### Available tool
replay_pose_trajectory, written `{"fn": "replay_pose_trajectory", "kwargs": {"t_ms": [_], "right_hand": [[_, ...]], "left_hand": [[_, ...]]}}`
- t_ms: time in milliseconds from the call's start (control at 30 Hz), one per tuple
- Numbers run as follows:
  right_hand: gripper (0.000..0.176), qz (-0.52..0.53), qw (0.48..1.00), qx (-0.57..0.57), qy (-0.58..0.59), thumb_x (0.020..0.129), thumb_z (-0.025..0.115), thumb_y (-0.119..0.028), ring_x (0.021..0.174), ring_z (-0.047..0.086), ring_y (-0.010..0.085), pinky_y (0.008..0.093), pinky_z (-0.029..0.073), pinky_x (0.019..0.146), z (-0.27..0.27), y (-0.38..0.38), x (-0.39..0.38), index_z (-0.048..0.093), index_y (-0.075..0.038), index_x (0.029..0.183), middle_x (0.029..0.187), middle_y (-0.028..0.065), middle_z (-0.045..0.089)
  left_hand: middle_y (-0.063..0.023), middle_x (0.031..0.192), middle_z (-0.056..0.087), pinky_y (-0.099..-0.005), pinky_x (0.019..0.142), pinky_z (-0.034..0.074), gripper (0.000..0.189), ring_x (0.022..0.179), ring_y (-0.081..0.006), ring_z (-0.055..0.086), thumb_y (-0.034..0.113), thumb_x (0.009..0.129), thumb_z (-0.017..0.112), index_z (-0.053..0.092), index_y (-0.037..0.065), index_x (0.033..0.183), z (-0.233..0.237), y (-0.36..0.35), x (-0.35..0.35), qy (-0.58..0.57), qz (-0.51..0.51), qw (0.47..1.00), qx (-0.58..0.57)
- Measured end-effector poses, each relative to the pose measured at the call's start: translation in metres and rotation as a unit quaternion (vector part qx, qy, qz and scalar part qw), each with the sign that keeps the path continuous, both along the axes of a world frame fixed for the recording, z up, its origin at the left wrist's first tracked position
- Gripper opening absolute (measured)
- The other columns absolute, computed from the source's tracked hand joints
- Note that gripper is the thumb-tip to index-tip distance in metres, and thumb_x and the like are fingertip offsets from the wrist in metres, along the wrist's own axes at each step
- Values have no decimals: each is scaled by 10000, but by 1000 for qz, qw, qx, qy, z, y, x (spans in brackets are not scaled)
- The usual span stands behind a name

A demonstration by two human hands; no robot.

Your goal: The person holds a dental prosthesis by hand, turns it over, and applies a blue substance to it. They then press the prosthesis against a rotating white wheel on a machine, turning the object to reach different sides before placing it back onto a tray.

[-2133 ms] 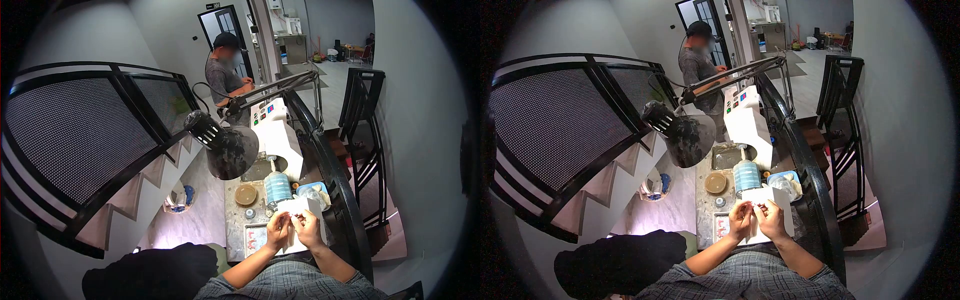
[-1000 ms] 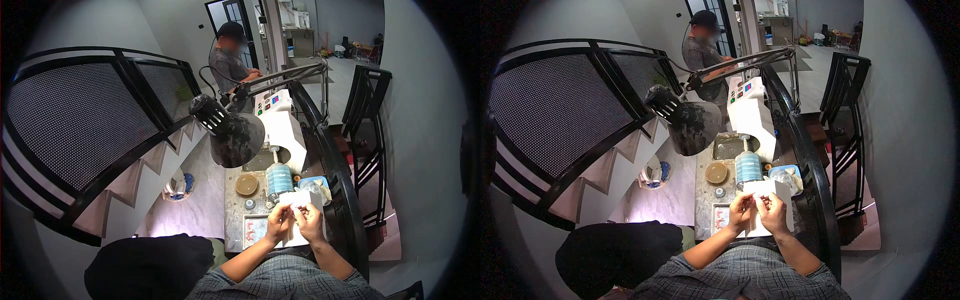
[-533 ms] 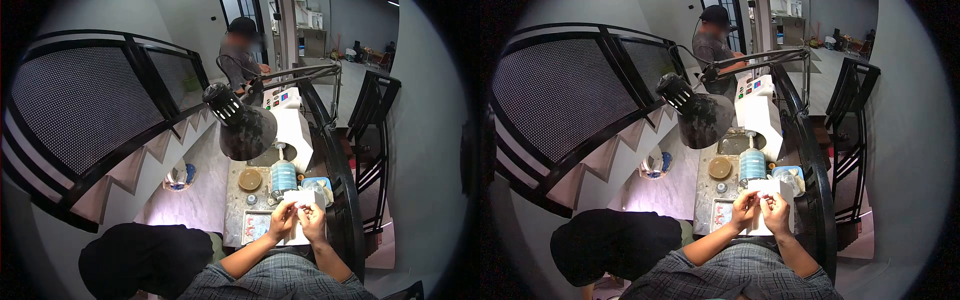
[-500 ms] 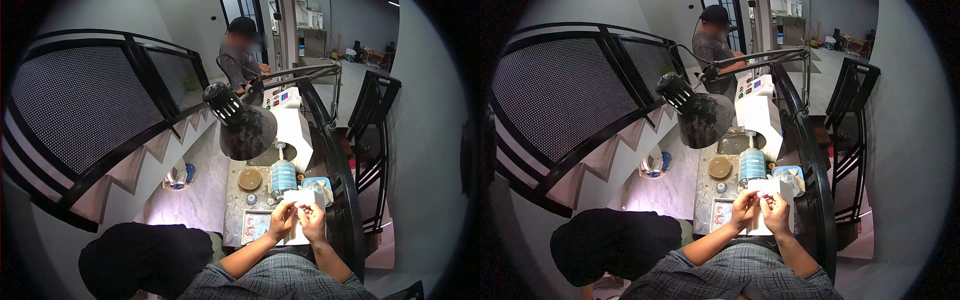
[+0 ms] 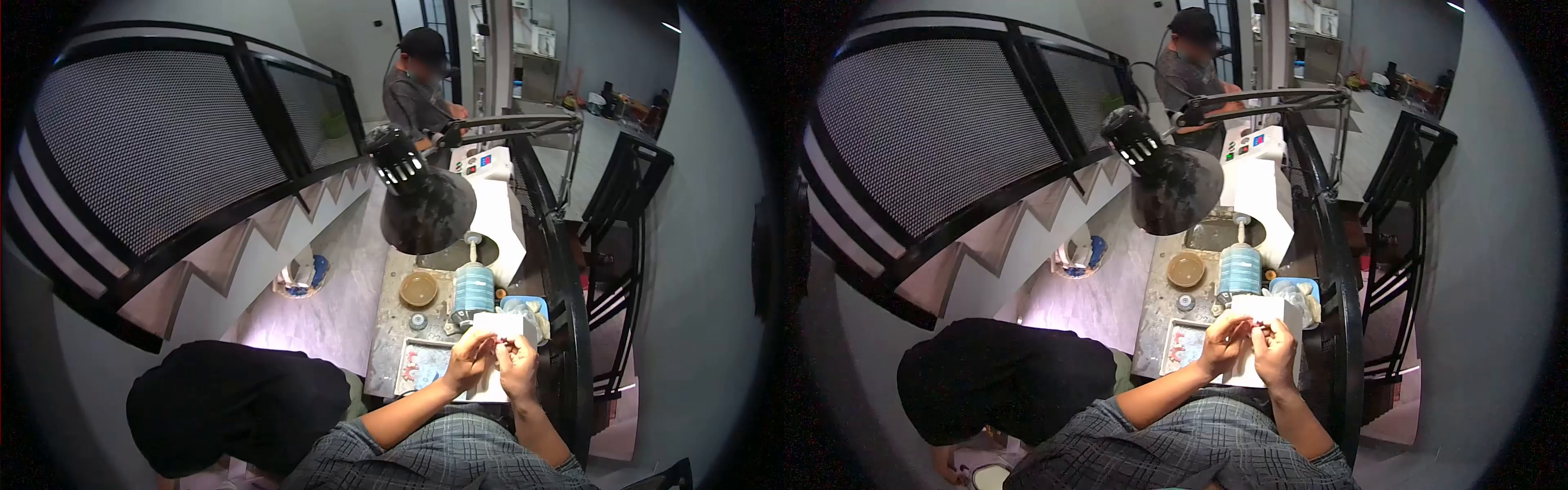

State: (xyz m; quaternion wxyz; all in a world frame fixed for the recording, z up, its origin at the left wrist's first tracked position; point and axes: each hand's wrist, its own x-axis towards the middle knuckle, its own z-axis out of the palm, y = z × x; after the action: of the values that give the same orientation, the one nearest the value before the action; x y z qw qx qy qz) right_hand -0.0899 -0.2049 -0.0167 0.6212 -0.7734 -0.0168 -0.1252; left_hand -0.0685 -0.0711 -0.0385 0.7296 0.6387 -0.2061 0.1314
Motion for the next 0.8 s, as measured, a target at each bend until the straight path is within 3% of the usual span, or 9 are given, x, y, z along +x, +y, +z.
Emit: {"fn": "replay_pose_trajectory", "kwargs": {"t_ms": [100, 333, 400, 633, 700, 800], "right_hand": [[67, -9, 997, 63, 41, 912, 619, -28, 729, 634, 95, 247, 513, 630, -1, 2, 0, 639, 34, 929, 850, 65, 643], [66, -15, 999, 31, 18, 907, 623, -31, 703, 632, 102, 251, 504, 613, 7, 2, -3, 637, 33, 915, 826, 70, 644], [40, -10, 1000, 10, 13, 931, 618, -29, 680, 594, 51, 218, 481, 575, 1, 1, -1, 627, 9, 940, 808, 17, 649], [46, -10, 1000, 8, 12, 932, 617, -31, 681, 598, 53, 224, 483, 569, 10, 3, -3, 629, 12, 938, 803, 27, 655], [83, -11, 999, 25, 28, 915, 623, -34, 709, 639, 102, 252, 507, 602, 9, 2, -3, 633, 46, 931, 830, 81, 650], [97, -1, 998, 51, 24, 924, 624, -38, 719, 636, 94, 243, 505, 598, 16, 5, -4, 635, 54, 951, 851, 76, 652]], "left_hand": [[-106, 936, 619, -279, 740, 509, 167, 859, -185, 626, -73, 922, 588, 653, -18, 1066, 5, 0, 2, -62, 25, 998, 14], [-123, 911, 621, -314, 728, 505, 188, 794, -223, 615, -97, 884, 580, 662, -21, 1035, 4, 3, 0, -49, 19, 998, 38], [-125, 890, 626, -319, 725, 502, 194, 798, -233, 616, -94, 870, 588, 669, -20, 1030, 6, 4, 0, -57, 25, 997, 54], [-128, 891, 642, -330, 739, 496, 187, 797, -245, 606, -92, 853, 599, 682, -21, 1005, 10, 3, 1, -40, -2, 999, 24], [-120, 870, 629, -321, 714, 493, 153, 779, -231, 599, -79, 879, 601, 674, -19, 999, 9, 3, 2, -74, 18, 996, 48], [-100, 850, 603, -303, 684, 489, 111, 760, -198, 590, -58, 918, 597, 660, -13, 998, 9, 0, 1, -43, 30, 998, 40]]}}
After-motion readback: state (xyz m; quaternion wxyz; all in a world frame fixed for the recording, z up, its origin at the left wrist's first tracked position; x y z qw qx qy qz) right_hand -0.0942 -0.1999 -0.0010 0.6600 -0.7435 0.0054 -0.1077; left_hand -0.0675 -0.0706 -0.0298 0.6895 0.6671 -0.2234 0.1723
